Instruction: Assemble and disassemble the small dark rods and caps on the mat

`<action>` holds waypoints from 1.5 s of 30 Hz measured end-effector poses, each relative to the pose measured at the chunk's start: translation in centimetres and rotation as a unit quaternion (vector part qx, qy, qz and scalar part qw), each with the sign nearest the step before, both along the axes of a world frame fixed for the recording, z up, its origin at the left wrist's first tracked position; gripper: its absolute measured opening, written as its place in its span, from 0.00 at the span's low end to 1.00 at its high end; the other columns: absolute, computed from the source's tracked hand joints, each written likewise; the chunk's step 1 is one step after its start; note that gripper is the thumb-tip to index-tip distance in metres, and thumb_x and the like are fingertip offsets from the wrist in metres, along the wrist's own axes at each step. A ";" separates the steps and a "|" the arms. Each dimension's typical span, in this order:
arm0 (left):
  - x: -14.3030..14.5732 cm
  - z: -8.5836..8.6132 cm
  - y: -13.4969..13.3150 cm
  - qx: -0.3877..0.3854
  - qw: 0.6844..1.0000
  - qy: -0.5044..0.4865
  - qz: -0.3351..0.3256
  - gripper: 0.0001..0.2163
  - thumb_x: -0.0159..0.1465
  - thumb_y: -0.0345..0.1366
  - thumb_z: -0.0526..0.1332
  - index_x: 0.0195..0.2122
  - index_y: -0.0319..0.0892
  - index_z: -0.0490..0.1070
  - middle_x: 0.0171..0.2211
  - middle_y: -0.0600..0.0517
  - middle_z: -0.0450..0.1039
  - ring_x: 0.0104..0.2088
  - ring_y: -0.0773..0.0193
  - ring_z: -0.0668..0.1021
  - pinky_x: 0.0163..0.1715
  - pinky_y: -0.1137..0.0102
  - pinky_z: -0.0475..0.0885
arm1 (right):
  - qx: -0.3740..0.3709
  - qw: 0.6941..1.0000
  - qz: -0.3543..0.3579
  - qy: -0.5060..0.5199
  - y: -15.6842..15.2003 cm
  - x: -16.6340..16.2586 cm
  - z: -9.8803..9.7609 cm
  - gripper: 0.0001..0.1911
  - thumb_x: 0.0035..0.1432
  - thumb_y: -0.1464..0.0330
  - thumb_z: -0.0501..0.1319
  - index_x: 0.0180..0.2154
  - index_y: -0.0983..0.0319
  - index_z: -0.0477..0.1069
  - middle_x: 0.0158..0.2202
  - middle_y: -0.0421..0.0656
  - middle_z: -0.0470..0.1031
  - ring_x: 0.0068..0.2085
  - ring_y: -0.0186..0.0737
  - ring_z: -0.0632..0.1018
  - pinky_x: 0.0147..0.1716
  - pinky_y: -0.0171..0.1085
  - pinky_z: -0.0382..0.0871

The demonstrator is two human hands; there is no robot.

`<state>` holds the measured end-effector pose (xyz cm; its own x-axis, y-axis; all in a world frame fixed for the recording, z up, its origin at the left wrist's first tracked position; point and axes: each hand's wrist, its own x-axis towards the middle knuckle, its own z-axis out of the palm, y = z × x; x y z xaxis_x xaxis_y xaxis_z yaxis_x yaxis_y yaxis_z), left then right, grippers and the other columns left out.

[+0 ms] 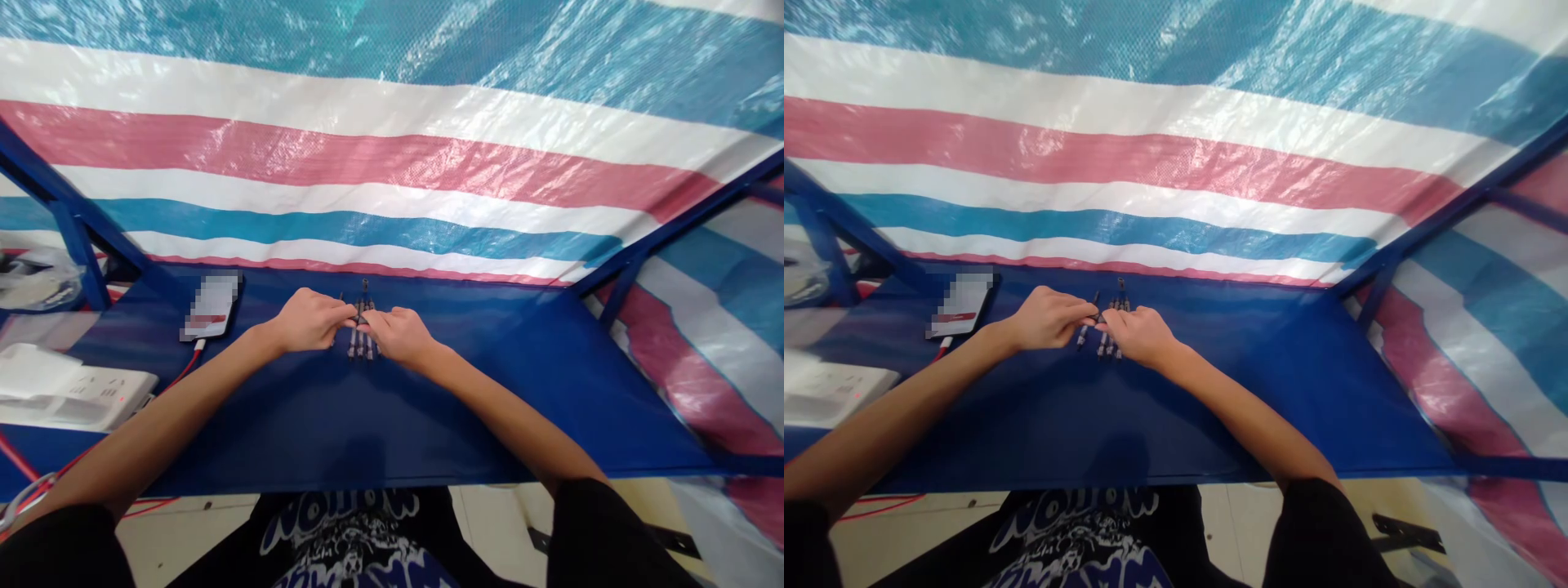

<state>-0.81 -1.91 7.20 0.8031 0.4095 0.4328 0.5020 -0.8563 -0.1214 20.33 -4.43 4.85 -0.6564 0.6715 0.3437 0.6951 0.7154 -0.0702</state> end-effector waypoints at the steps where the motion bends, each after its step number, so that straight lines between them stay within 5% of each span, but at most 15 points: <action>1: -0.1 0.0 0.0 0.011 1.000 0.003 -0.002 0.14 0.66 0.38 0.48 0.32 0.42 0.71 0.22 0.54 0.73 0.22 0.69 0.74 0.19 0.72 0.54 | -0.020 1.000 -0.005 0.007 -0.2 0.0 0.2 0.24 0.71 0.59 0.39 0.34 0.64 0.67 0.24 0.43 0.70 0.24 0.34 0.65 0.27 0.35 0.51; 5: -0.1 0.0 0.0 0.052 0.999 0.015 -0.005 0.13 0.66 0.37 0.48 0.32 0.42 0.71 0.21 0.55 0.71 0.22 0.70 0.73 0.18 0.72 0.53 | -0.142 0.988 0.003 0.069 -0.5 0.0 1.4 0.18 0.70 0.62 0.43 0.34 0.63 0.64 0.23 0.39 0.66 0.23 0.32 0.63 0.26 0.34 0.50; 8: -0.2 -0.1 0.1 0.090 0.996 0.026 -0.005 0.12 0.66 0.37 0.48 0.32 0.42 0.70 0.21 0.55 0.69 0.21 0.70 0.70 0.18 0.72 0.54 | -0.267 0.945 0.034 0.184 -0.6 0.2 2.0 0.19 0.69 0.61 0.44 0.29 0.62 0.62 0.22 0.37 0.63 0.24 0.31 0.64 0.27 0.32 0.54; 10: -0.2 0.1 0.0 0.121 0.992 0.034 -0.013 0.11 0.66 0.36 0.49 0.32 0.42 0.69 0.21 0.55 0.69 0.21 0.70 0.69 0.19 0.72 0.56 | -0.394 0.874 0.054 0.280 -0.5 0.2 2.0 0.21 0.68 0.58 0.46 0.26 0.61 0.59 0.19 0.34 0.58 0.21 0.30 0.63 0.26 0.32 0.57; 14: -0.4 0.5 -0.3 0.169 0.984 0.051 -0.029 0.10 0.66 0.35 0.50 0.33 0.42 0.69 0.21 0.55 0.69 0.21 0.70 0.69 0.21 0.72 0.58 | -0.639 0.666 0.113 0.367 0.0 0.3 1.3 0.23 0.65 0.53 0.50 0.23 0.60 0.55 0.15 0.28 0.46 0.16 0.27 0.52 0.20 0.31 0.60; 16: -0.4 0.6 -0.3 0.151 0.986 0.070 -0.019 0.10 0.65 0.35 0.50 0.33 0.42 0.70 0.21 0.55 0.69 0.21 0.69 0.69 0.21 0.72 0.59 | -0.684 0.623 0.118 0.359 0.2 0.3 1.2 0.23 0.65 0.52 0.50 0.24 0.60 0.56 0.15 0.27 0.43 0.15 0.26 0.49 0.20 0.32 0.62; 18: -0.3 0.7 -0.2 0.097 0.991 0.090 0.005 0.11 0.65 0.35 0.50 0.33 0.42 0.70 0.22 0.54 0.71 0.22 0.68 0.70 0.21 0.73 0.58 | -0.652 0.666 0.082 0.353 0.3 0.1 1.2 0.23 0.66 0.52 0.47 0.25 0.61 0.60 0.14 0.28 0.44 0.15 0.27 0.50 0.21 0.33 0.63; 20: 0.1 0.8 0.0 0.020 0.993 0.107 0.049 0.11 0.66 0.37 0.50 0.32 0.42 0.70 0.23 0.53 0.72 0.23 0.67 0.72 0.21 0.73 0.57 | -0.520 0.789 0.010 0.328 0.1 -0.2 1.3 0.23 0.67 0.55 0.46 0.26 0.62 0.63 0.15 0.31 0.52 0.16 0.29 0.57 0.24 0.33 0.64; 23: 0.7 0.8 0.2 -0.073 0.982 0.125 0.123 0.12 0.66 0.39 0.50 0.32 0.42 0.70 0.23 0.52 0.73 0.22 0.65 0.73 0.21 0.72 0.57 | -0.203 0.957 -0.061 0.196 -0.2 -0.7 0.8 0.18 0.68 0.60 0.47 0.33 0.64 0.68 0.27 0.43 0.70 0.28 0.35 0.71 0.30 0.34 0.63; 26: 0.8 0.6 0.2 -0.082 0.980 0.129 0.125 0.12 0.66 0.38 0.50 0.32 0.42 0.70 0.24 0.52 0.74 0.22 0.64 0.74 0.21 0.72 0.57 | -0.002 0.997 -0.047 0.059 -0.4 -1.0 -0.1 0.17 0.69 0.62 0.46 0.38 0.65 0.68 0.35 0.49 0.74 0.34 0.39 0.73 0.33 0.35 0.61; 31: -0.1 -0.3 0.6 0.026 0.993 0.111 0.027 0.11 0.63 0.37 0.50 0.33 0.42 0.71 0.23 0.52 0.72 0.23 0.67 0.72 0.20 0.73 0.56 | -0.006 0.999 -0.040 -0.031 -0.5 -1.0 -0.4 0.21 0.71 0.62 0.42 0.36 0.66 0.67 0.25 0.47 0.74 0.26 0.37 0.72 0.28 0.35 0.55; 35: -0.7 -0.9 1.0 0.079 0.991 0.103 -0.026 0.10 0.62 0.33 0.49 0.34 0.42 0.70 0.23 0.54 0.71 0.23 0.68 0.71 0.21 0.74 0.59 | -0.124 0.991 -0.027 -0.028 -1.1 -0.6 1.2 0.16 0.69 0.60 0.46 0.40 0.65 0.64 0.25 0.44 0.72 0.24 0.36 0.69 0.25 0.34 0.50; 38: -0.7 -1.0 0.9 0.132 0.987 0.087 -0.041 0.09 0.62 0.32 0.49 0.34 0.42 0.69 0.22 0.55 0.69 0.22 0.69 0.70 0.22 0.73 0.60 | -0.248 0.967 -0.004 0.061 -1.0 -0.1 2.3 0.15 0.68 0.60 0.48 0.32 0.63 0.62 0.24 0.39 0.67 0.23 0.33 0.66 0.25 0.33 0.51; 41: -0.7 -0.8 0.8 0.182 0.979 0.070 -0.058 0.09 0.64 0.33 0.49 0.34 0.43 0.68 0.21 0.56 0.67 0.21 0.69 0.69 0.22 0.72 0.60 | -0.412 0.889 0.055 0.189 -0.7 0.3 2.5 0.21 0.67 0.58 0.47 0.24 0.61 0.57 0.20 0.36 0.61 0.22 0.30 0.65 0.25 0.32 0.58; 45: -0.9 -0.7 1.0 0.204 0.976 0.046 -0.064 0.10 0.66 0.34 0.48 0.34 0.44 0.68 0.20 0.56 0.67 0.20 0.69 0.68 0.21 0.71 0.59 | -0.611 0.723 0.118 0.300 -0.3 0.4 2.1 0.24 0.64 0.54 0.50 0.21 0.59 0.51 0.16 0.30 0.48 0.17 0.28 0.56 0.22 0.32 0.64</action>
<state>-1.67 -0.94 6.52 0.8795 0.1125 0.4624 0.3651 -0.7828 -0.5040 20.69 -4.70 6.94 -0.7816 0.6074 -0.1419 0.1465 -0.0423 -0.9883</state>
